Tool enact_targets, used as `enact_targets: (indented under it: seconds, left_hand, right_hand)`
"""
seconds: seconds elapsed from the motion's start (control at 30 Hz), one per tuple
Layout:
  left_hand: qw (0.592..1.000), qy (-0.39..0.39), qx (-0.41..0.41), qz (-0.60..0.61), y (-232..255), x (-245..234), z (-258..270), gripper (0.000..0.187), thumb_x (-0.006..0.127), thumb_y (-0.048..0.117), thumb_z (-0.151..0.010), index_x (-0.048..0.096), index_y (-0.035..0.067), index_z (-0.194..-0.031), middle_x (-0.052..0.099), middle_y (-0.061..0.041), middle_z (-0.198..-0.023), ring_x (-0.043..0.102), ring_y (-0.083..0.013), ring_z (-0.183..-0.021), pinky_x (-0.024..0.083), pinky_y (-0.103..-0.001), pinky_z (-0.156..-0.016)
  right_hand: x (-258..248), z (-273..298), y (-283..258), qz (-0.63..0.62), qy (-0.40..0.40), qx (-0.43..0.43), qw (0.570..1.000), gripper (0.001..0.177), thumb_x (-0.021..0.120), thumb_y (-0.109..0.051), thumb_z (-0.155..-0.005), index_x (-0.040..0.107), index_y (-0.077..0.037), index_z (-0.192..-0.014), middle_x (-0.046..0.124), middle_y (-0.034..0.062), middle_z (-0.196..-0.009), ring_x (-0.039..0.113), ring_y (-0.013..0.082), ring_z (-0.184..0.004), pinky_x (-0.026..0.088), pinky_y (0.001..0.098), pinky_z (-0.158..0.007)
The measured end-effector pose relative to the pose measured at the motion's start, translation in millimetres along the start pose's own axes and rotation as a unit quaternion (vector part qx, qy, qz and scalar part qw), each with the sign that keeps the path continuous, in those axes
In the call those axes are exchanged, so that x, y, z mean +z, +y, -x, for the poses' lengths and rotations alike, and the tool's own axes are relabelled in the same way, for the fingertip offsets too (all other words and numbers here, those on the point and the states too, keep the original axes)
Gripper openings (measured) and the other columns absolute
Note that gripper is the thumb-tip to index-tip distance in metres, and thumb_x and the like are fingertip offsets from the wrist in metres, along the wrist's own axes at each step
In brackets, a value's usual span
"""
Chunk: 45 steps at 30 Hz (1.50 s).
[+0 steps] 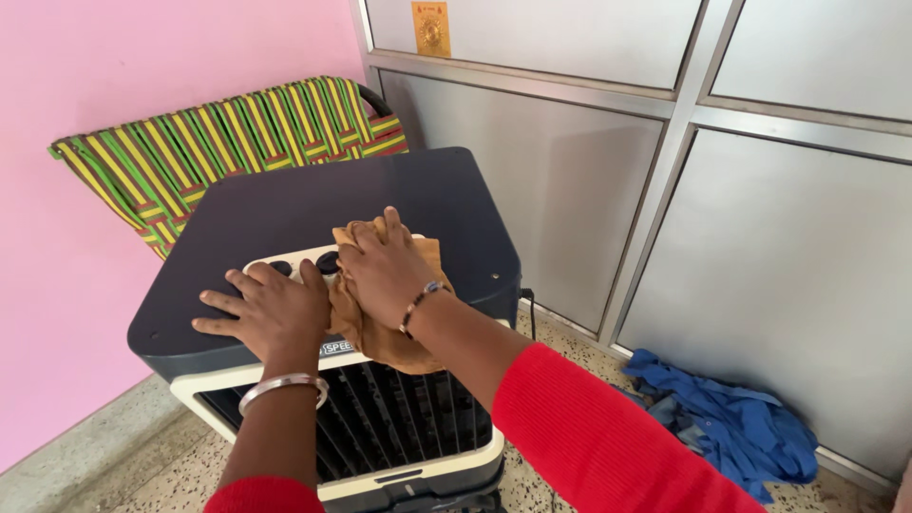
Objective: The person wipes the exterior surfaces of a portable air cooler using a brown cloth. They clean the top control panel, the front grille, and the side panels in a repetitive wiping motion.
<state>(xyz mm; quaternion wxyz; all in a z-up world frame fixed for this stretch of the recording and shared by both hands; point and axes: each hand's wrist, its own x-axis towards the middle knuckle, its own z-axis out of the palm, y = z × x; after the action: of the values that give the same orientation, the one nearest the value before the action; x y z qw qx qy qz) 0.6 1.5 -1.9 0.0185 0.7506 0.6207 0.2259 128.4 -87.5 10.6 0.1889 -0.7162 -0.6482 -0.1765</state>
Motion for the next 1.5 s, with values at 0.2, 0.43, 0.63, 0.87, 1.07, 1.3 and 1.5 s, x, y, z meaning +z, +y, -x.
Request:
enact_targets:
  seconds: [0.2, 0.43, 0.63, 0.87, 1.07, 1.3, 1.5]
  left_hand:
    - [0.999, -0.009, 0.0, -0.038, 1.0, -0.4, 0.9, 0.077, 0.032, 0.057, -0.102, 0.034, -0.001, -0.153, 0.027, -0.026, -0.161, 0.013, -0.0559, -0.148, 0.005, -0.076, -0.111]
    - [0.999, -0.024, 0.003, -0.033, 2.3, -5.0, 2.4, 0.078, 0.032, 0.057, -0.102, 0.035, -0.001, -0.153, 0.026, -0.027, -0.163, 0.011, -0.0574, -0.148, 0.005, -0.077, -0.11]
    - [0.998, -0.008, 0.055, -0.03, -8.0, -3.0, -8.1, 0.083, 0.034, 0.062, -0.1, 0.035, -0.002, -0.153, 0.029, -0.025, -0.162, 0.013, -0.0572, -0.146, 0.006, -0.072, -0.113]
    - [0.978, -0.092, 0.189, -0.003, -51.4, -25.1, -28.1, 0.071, 0.038, 0.064, -0.099, 0.039, 0.021, -0.156, 0.034, -0.005, -0.166, 0.023, -0.0472, -0.152, 0.015, -0.064, -0.122]
    - [0.973, -0.059, 0.222, -0.021, -67.5, -6.9, -36.8, 0.067, 0.035, 0.051, -0.098, 0.024, 0.031, -0.161, 0.028, 0.0, -0.165, 0.022, -0.0382, -0.15, 0.014, -0.061, -0.12]
    - [0.975, -0.073, 0.207, -0.038, -67.7, -3.2, -37.8, 0.06, 0.024, 0.05, -0.104, 0.021, 0.032, -0.162, 0.026, 0.002, -0.167, 0.021, -0.0359, -0.153, 0.014, -0.059, -0.121]
    - [0.975, -0.071, 0.207, -0.045, -66.1, -1.7, -38.2, 0.061, 0.024, 0.046, -0.102, 0.02, 0.03, -0.161, 0.024, 0.002, -0.166, 0.018, -0.0343, -0.153, 0.011, -0.057, -0.122]
  right_hand:
    - [21.9, -35.5, 21.0, -0.045, 0.103, 0.039, 0.993, 0.039, 0.063, -0.025, -0.093, 0.059, -0.012, -0.13, 0.051, 0.0237, -0.14, 0.054, 0.0441, -0.126, 0.039, 0.058, -0.111]
    - [12.2, -18.3, 3.5, -0.046, 0.113, 0.066, 0.99, 0.032, 0.061, -0.023, -0.096, 0.061, -0.011, -0.126, 0.054, 0.0163, -0.141, 0.051, 0.0482, -0.133, 0.049, 0.0527, -0.103]
    - [-16.5, 39.7, -19.4, -0.01, 0.148, -0.026, 0.989, 0.042, 0.066, -0.023, -0.091, 0.062, -0.005, -0.128, 0.049, 0.0197, -0.144, 0.044, 0.0549, -0.13, 0.043, 0.0581, -0.103]
    - [-14.6, 84.8, -31.8, -0.005, 0.101, -0.086, 0.991, 0.043, 0.058, -0.019, -0.101, 0.056, -0.008, -0.143, 0.045, 0.0121, -0.153, 0.035, 0.046, -0.153, 0.039, 0.0523, -0.123]
    - [-6.1, 58.1, -43.1, -0.065, 0.085, -0.164, 0.981, 0.055, 0.059, -0.025, -0.097, 0.051, -0.006, -0.149, 0.032, 0.0123, -0.165, 0.03, 0.0446, -0.152, 0.028, 0.0561, -0.122]
    - [0.4, -11.8, -63.8, -0.021, 0.021, -0.02, 0.999, 0.043, 0.056, -0.026, -0.096, 0.06, -0.008, -0.135, 0.043, 0.0173, -0.15, 0.038, 0.0492, -0.139, 0.029, 0.0574, -0.117]
    - [26.8, -65.8, -45.7, -0.04, -0.036, 0.066, 0.996, 0.031, 0.055, -0.021, -0.095, 0.069, -0.008, -0.119, 0.055, 0.019, -0.133, 0.061, 0.0397, -0.117, 0.052, 0.0507, -0.096]
